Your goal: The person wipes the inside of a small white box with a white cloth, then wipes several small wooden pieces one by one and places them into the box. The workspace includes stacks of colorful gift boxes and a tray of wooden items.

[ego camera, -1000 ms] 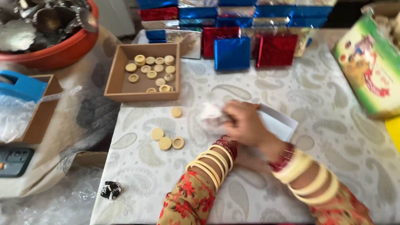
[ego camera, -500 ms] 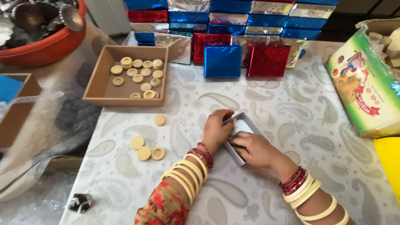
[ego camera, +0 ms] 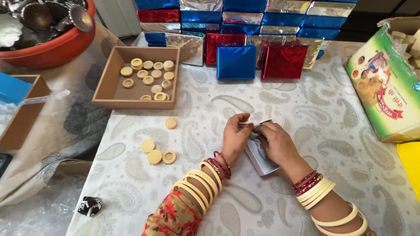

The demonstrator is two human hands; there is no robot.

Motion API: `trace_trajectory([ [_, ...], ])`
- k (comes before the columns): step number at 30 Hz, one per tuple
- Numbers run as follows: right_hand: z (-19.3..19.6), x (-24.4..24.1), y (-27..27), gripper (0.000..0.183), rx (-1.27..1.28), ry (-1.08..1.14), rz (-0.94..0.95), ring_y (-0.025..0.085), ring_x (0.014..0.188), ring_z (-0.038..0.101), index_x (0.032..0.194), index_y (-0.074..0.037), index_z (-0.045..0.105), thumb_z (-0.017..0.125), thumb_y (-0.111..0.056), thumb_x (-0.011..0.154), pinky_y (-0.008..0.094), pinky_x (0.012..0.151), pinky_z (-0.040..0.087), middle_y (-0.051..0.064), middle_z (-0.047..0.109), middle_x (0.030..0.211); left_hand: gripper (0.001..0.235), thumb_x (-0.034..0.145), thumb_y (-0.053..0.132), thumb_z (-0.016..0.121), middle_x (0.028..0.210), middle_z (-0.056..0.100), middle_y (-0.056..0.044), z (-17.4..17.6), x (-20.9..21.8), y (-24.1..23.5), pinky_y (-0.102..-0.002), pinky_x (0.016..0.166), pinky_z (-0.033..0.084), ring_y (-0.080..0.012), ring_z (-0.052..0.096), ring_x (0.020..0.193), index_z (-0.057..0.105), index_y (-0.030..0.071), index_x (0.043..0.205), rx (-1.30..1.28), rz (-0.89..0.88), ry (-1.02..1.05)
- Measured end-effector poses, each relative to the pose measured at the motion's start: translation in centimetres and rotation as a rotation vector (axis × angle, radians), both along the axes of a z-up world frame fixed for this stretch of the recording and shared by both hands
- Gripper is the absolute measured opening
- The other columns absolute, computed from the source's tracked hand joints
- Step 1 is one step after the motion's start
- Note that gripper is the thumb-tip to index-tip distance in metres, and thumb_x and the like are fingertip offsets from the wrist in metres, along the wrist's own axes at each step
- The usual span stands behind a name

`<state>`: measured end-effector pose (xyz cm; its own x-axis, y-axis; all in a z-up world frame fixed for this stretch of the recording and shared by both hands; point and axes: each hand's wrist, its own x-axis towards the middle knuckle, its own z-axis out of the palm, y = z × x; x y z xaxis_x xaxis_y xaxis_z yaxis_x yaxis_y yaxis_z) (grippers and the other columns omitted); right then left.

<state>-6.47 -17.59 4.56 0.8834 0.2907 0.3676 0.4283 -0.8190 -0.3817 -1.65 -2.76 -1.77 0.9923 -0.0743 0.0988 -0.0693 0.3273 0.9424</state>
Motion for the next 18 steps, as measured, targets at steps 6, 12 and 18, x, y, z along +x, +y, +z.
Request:
trace_trajectory([
  [6,1.3,-0.9,0.5,0.029,0.014,-0.284,0.010,0.035,0.101,0.064,0.105,-0.002,0.071,0.071,0.001,0.076,0.043,0.083,0.053,0.013,0.067,0.108,0.049,0.090,0.017,0.067,0.127,0.061,-0.012,-1.9,-0.5,-1.3,-0.035,0.098,0.053,-0.0204,0.063,0.114,0.056,0.002,0.136,0.002,-0.090,0.024],
  [12,-0.5,-2.5,0.8,0.025,0.244,-0.531,0.122,0.032,0.087,0.066,0.098,-0.003,0.070,0.070,0.005,0.075,0.041,0.074,0.054,0.012,0.064,0.099,0.110,0.083,0.075,0.069,0.151,0.045,-0.011,7.8,-3.8,2.3,-0.036,0.125,0.033,-0.0201,0.045,0.144,0.030,0.010,0.162,-0.306,-0.595,-0.221],
  [18,-0.1,-2.7,1.6,0.021,0.251,-0.610,0.112,0.031,0.086,0.066,0.098,-0.001,0.067,0.073,-0.001,0.078,0.039,0.073,0.052,0.013,0.065,0.100,0.121,0.075,0.080,0.072,0.149,0.044,-0.012,7.0,-3.8,1.7,-0.040,0.127,0.031,-0.0245,0.044,0.144,0.027,0.010,0.163,-0.309,-0.755,-0.106],
])
